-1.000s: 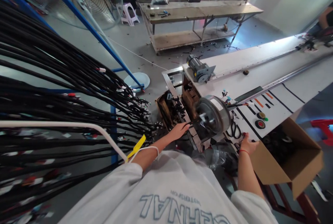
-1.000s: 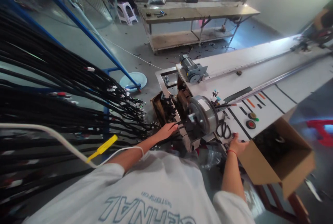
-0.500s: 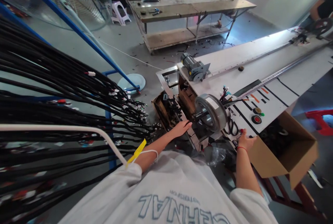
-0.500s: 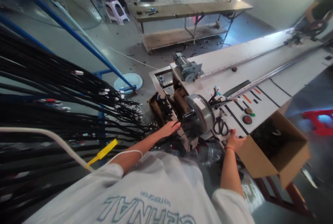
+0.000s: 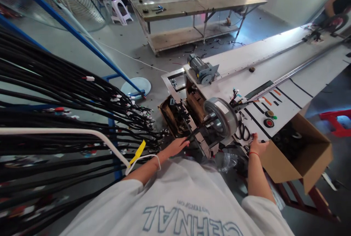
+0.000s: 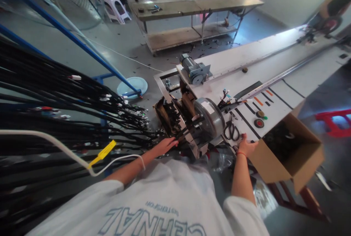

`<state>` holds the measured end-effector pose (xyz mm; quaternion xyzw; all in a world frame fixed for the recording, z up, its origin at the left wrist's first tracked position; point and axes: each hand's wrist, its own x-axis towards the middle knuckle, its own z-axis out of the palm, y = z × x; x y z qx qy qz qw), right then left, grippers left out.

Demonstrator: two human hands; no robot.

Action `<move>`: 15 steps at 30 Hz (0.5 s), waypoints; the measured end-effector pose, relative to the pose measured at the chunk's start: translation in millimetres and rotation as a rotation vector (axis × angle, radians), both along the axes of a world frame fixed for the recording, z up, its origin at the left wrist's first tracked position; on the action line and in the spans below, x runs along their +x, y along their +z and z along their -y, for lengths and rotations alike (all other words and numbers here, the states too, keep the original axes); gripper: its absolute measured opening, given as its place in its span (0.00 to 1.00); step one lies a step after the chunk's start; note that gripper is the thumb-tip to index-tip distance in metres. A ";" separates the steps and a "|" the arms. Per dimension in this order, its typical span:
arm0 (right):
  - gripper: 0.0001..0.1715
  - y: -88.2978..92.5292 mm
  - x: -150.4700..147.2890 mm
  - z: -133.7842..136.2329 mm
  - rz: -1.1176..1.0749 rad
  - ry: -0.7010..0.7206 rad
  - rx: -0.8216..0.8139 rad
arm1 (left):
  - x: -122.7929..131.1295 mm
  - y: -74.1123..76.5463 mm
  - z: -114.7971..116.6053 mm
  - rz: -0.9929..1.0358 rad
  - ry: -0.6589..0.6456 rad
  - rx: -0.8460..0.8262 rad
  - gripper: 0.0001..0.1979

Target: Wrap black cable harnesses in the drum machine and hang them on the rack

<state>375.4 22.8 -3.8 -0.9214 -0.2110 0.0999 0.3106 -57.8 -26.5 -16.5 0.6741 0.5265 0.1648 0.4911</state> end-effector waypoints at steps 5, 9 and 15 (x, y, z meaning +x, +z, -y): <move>0.49 -1.5 -0.3 -0.3 -0.007 -0.010 -0.008 | 10.4 13.1 -13.1 0.005 -0.017 0.042 0.23; 0.48 -4.2 2.2 0.7 -0.011 -0.005 -0.008 | 22.3 17.7 -25.4 0.042 -0.023 0.059 0.24; 0.46 31.7 -8.9 -20.0 0.243 0.211 0.107 | 38.8 7.7 -48.8 0.262 0.147 -0.050 0.26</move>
